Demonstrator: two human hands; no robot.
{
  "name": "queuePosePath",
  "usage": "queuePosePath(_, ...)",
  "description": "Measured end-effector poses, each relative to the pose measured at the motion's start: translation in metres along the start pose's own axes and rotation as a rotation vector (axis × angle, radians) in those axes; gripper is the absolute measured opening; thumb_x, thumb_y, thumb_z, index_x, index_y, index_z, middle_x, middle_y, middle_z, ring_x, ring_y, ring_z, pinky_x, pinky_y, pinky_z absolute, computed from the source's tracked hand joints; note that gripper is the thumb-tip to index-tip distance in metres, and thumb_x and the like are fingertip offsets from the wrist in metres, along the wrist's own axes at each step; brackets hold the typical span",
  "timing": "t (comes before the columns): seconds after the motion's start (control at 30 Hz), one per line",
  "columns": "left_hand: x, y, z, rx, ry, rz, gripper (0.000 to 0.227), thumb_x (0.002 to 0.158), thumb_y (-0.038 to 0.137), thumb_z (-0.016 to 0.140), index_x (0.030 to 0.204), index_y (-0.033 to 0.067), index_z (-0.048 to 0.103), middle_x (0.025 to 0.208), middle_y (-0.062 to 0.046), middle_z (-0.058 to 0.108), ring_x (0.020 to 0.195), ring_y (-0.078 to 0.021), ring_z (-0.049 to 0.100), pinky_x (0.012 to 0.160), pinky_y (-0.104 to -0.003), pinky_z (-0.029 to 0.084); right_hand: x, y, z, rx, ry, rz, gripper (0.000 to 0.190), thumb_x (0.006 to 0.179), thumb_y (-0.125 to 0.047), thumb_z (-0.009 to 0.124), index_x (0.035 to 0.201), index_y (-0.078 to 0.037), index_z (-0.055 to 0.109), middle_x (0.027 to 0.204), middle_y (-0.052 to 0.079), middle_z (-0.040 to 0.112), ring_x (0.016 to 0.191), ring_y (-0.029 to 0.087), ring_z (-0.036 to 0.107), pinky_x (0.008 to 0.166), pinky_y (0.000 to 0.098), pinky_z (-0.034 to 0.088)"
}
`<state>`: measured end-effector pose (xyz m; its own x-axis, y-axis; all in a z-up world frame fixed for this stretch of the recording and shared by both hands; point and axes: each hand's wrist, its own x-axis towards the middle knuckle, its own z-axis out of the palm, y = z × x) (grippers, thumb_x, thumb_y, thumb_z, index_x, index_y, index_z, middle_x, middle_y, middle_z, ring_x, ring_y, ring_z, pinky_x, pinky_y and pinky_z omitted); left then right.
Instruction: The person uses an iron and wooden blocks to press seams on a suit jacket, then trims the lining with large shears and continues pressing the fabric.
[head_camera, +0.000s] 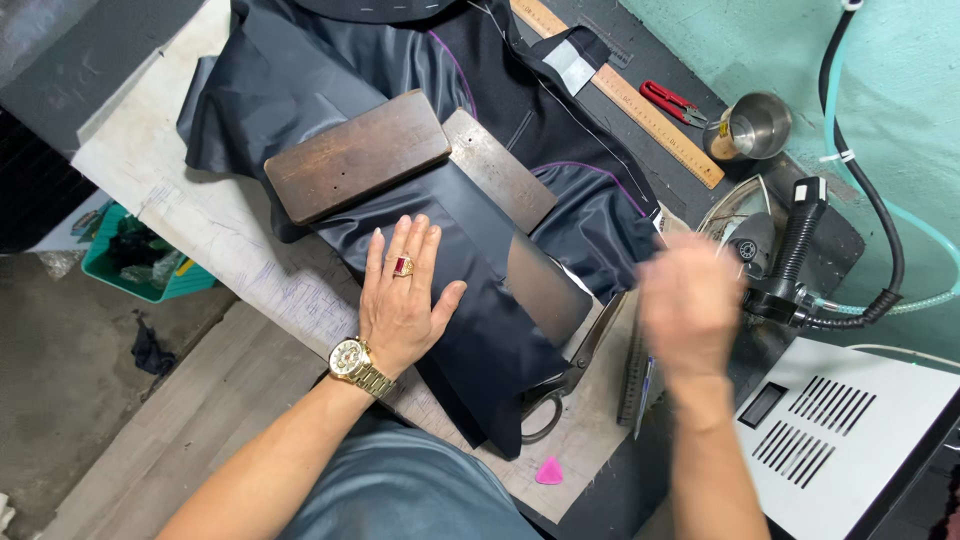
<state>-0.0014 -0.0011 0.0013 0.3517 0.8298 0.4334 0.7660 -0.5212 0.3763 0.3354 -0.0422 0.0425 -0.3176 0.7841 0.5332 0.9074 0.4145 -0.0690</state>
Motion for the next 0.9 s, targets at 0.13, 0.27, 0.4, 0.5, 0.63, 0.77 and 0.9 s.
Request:
queuePosePath(0.13, 0.001, 0.003, -0.004, 0.038, -0.07, -0.054, 0.063, 0.102, 0.039, 0.063, 0.148, -0.0017, 0.047, 0.152, -0.023, 0.054, 0.145, -0.0396, 0.046, 0.122, -0.06, 0.031, -0.05, 0.052, -0.032, -0.381, -0.197, 0.434, 0.034, 0.104, -0.021, 0.076, 0.125, 0.005, 0.065, 0.143, 0.038, 0.051, 0.131, 0.053, 0.047, 0.106, 0.0605, 0.04)
queuePosePath(0.27, 0.0, 0.002, -0.004, 0.011, -0.085, -0.053, 0.065, 0.1, 0.036, 0.068, 0.149, -0.0018, 0.046, 0.154, -0.021, 0.051, 0.147, -0.0395, 0.044, 0.122, -0.061, 0.031, -0.081, 0.07, -0.037, -0.415, -0.387, 0.485, 0.034, 0.109, -0.015, 0.065, 0.139, 0.001, 0.065, 0.152, 0.041, 0.042, 0.122, 0.055, 0.053, 0.104, 0.0603, 0.042)
queuePosePath(0.4, -0.001, 0.0, -0.006, 0.006, -0.081, -0.041, 0.066, 0.101, 0.037, 0.067, 0.148, -0.0029, 0.046, 0.154, -0.023, 0.05, 0.147, -0.0405, 0.044, 0.122, -0.061, 0.03, -0.014, 0.085, -0.047, -0.226, -0.578, 0.78, 0.052, 0.099, -0.009, 0.053, 0.148, 0.004, 0.04, 0.116, 0.029, 0.056, 0.106, 0.055, 0.057, 0.08, 0.0684, 0.044)
queuePosePath(0.5, -0.006, 0.0, -0.007, 0.04, -0.107, -0.047, 0.071, 0.099, 0.042, 0.067, 0.15, -0.0019, 0.044, 0.156, -0.022, 0.048, 0.148, -0.0398, 0.042, 0.122, -0.064, 0.027, 0.011, 0.125, -0.032, 0.191, -0.347, 1.43, 0.075, 0.104, -0.014, 0.067, 0.163, -0.007, 0.021, 0.159, 0.028, 0.036, 0.143, 0.036, 0.043, 0.115, 0.0496, 0.037)
queuePosePath(0.63, -0.007, -0.002, -0.01, 0.056, -0.113, -0.054, 0.077, 0.097, 0.047, 0.067, 0.152, 0.0001, 0.042, 0.157, -0.022, 0.048, 0.149, -0.0394, 0.042, 0.121, -0.066, 0.026, -0.026, 0.168, -0.033, 0.654, -0.165, 1.553, 0.045, 0.108, -0.018, 0.068, 0.137, -0.005, 0.037, 0.076, 0.012, 0.057, 0.052, 0.016, 0.051, 0.043, 0.0329, 0.048)
queuePosePath(0.77, -0.007, -0.006, -0.011, 0.045, -0.124, -0.061, 0.079, 0.096, 0.049, 0.068, 0.152, -0.0002, 0.042, 0.159, -0.02, 0.046, 0.15, -0.0382, 0.041, 0.121, -0.066, 0.026, -0.01, 0.124, -0.083, 0.504, -0.246, 1.49, 0.024, 0.115, -0.031, 0.065, 0.107, -0.01, 0.055, 0.07, 0.009, 0.051, 0.049, 0.014, 0.046, 0.038, 0.0299, 0.041)
queuePosePath(0.9, -0.009, -0.006, -0.009, 0.029, -0.14, -0.064, 0.08, 0.097, 0.05, 0.067, 0.153, 0.0005, 0.041, 0.16, -0.02, 0.044, 0.151, -0.0369, 0.039, 0.122, -0.066, 0.024, 0.045, 0.057, -0.12, 0.432, -0.326, 1.147, 0.052, 0.121, -0.021, 0.057, 0.074, -0.004, 0.045, 0.06, 0.009, 0.047, 0.047, 0.017, 0.043, 0.046, 0.0271, 0.032)
